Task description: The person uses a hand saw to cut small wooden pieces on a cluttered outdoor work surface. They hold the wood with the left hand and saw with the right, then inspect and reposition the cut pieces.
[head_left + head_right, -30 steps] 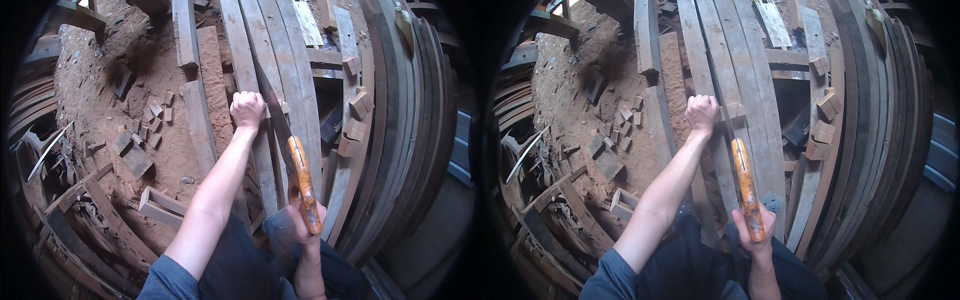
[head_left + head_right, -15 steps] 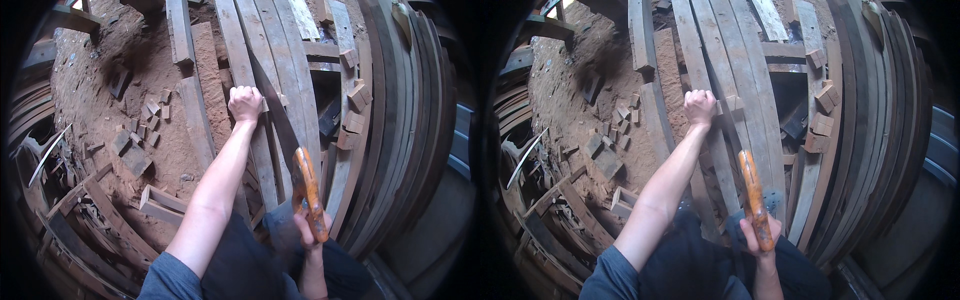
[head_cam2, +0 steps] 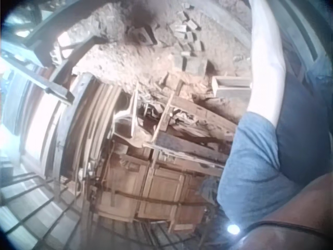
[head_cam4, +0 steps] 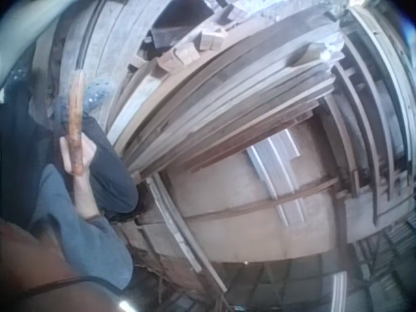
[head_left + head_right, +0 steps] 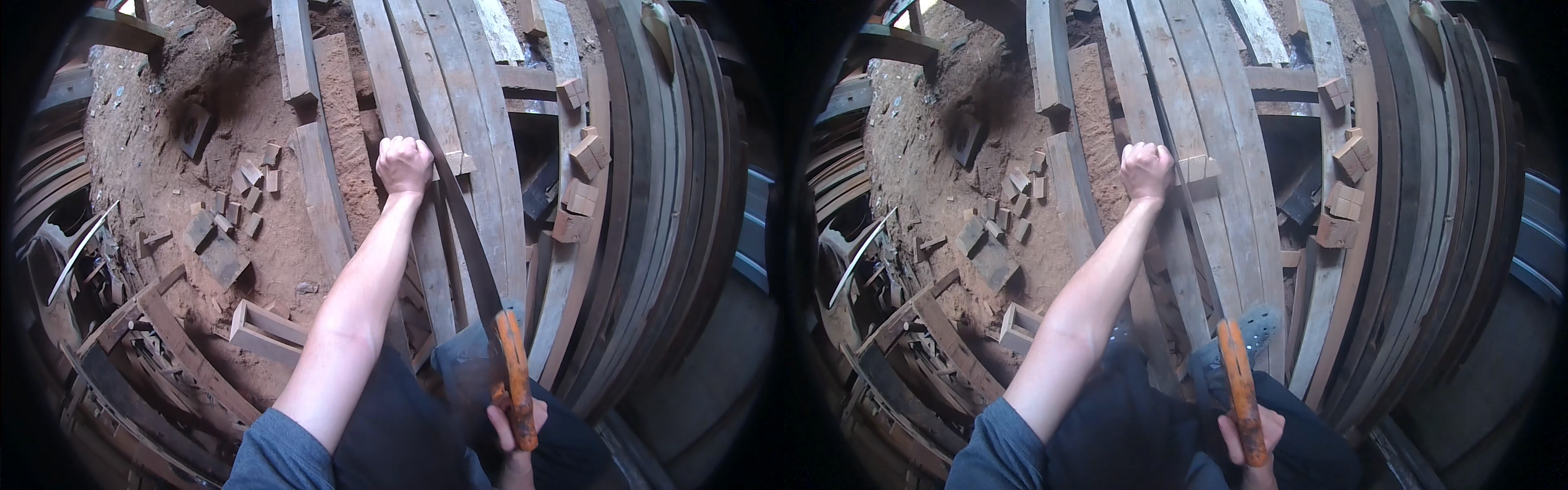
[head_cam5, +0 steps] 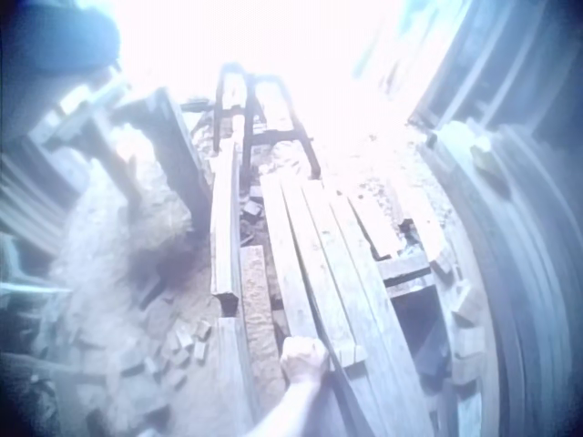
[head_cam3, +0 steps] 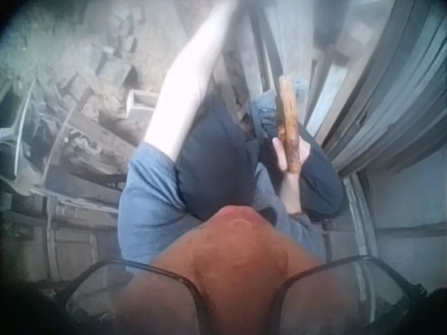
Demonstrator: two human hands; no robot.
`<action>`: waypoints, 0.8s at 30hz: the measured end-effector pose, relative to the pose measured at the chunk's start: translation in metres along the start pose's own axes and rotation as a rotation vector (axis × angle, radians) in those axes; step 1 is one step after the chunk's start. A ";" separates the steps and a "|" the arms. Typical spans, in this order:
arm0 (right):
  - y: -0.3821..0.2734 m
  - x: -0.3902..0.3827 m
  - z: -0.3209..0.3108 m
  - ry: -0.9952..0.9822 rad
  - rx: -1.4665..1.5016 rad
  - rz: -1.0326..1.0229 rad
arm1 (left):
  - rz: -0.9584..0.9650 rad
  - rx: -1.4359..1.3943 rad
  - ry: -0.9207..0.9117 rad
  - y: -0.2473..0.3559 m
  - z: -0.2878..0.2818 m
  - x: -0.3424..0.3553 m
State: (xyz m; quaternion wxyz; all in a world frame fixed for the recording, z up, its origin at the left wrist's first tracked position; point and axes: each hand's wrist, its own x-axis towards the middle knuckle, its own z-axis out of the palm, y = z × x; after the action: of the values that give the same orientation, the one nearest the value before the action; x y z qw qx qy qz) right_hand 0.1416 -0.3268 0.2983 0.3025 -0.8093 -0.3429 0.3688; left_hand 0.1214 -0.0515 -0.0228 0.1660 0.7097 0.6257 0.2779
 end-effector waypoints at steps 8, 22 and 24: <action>-0.016 -0.045 -0.091 0.163 0.058 0.075 | 0.006 -0.014 0.010 -0.001 0.000 -0.001; -0.072 -0.012 -0.162 0.312 -0.124 0.222 | 0.513 0.090 -0.516 -0.007 -0.069 -0.004; -0.078 0.010 -0.153 0.157 -0.308 0.115 | 0.448 -0.001 -0.501 -0.010 -0.076 0.000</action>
State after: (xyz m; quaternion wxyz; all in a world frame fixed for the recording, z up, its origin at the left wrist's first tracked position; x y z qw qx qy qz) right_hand 0.2439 -0.3098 0.4353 0.1794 -0.8907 -0.3235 0.2642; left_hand 0.0675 -0.0583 0.0314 0.2501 0.8757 0.3938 0.1247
